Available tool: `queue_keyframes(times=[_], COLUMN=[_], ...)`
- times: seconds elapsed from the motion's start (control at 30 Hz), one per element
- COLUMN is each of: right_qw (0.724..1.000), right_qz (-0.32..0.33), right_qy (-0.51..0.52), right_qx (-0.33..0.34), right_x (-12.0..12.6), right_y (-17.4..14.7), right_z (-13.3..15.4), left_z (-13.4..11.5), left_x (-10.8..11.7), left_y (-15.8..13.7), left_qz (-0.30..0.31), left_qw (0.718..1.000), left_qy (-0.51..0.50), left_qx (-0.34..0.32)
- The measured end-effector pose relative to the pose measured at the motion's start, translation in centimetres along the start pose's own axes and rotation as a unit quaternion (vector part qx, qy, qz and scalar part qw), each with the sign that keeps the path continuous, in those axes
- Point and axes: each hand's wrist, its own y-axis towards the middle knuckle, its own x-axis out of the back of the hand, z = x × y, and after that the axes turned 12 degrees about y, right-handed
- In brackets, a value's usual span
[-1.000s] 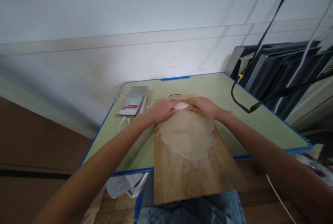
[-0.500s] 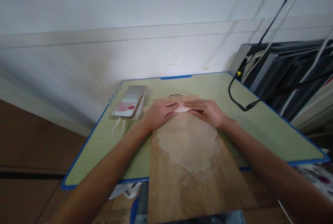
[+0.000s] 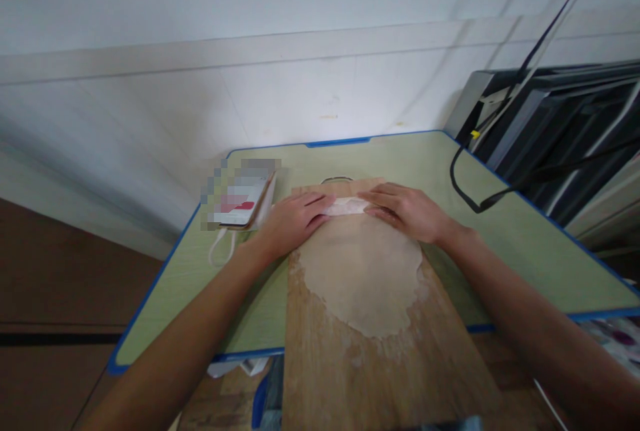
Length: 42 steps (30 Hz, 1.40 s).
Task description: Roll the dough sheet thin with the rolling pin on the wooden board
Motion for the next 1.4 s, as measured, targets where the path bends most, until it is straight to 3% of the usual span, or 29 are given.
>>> queue_keyframes(times=[0.13, 0.3, 0.83, 1.0, 1.13, 1.4], right_qw=[1.000, 0.997, 0.988, 0.995, 0.995, 0.994], right_qz=[-0.004, -0.008, -0.026, -0.024, -0.001, -0.049], right_qy=[-0.009, 0.061, 0.145, 0.088, 0.079, 0.065], right_qx=[-0.025, -0.047, 0.036, 0.026, 0.058, 0.073], right_x=[0.5, 0.6, 0.8, 0.7, 0.9, 1.0], right_y=[-0.3, -0.3, -0.5, -0.7, -0.7, -0.6], right_z=[-0.5, -1.0, -1.0, -0.7, -0.4, 0.5], left_z=[0.2, 0.4, -0.2, -0.1, 0.0, -0.7], left_x=[0.2, 0.4, 0.9, 0.7, 0.7, 0.5], left_y=[0.0, 0.2, -0.2, -0.3, -0.2, -0.2], left_qz=[-0.008, -0.015, 0.019, -0.002, -0.035, -0.077], left_qw=[1.000, 0.999, 0.996, 0.999, 0.997, 0.996], left_qy=[-0.001, -0.025, -0.071, -0.045, -0.042, -0.048], left_qx=[0.013, 0.029, 0.048, -0.020, -0.060, -0.025])
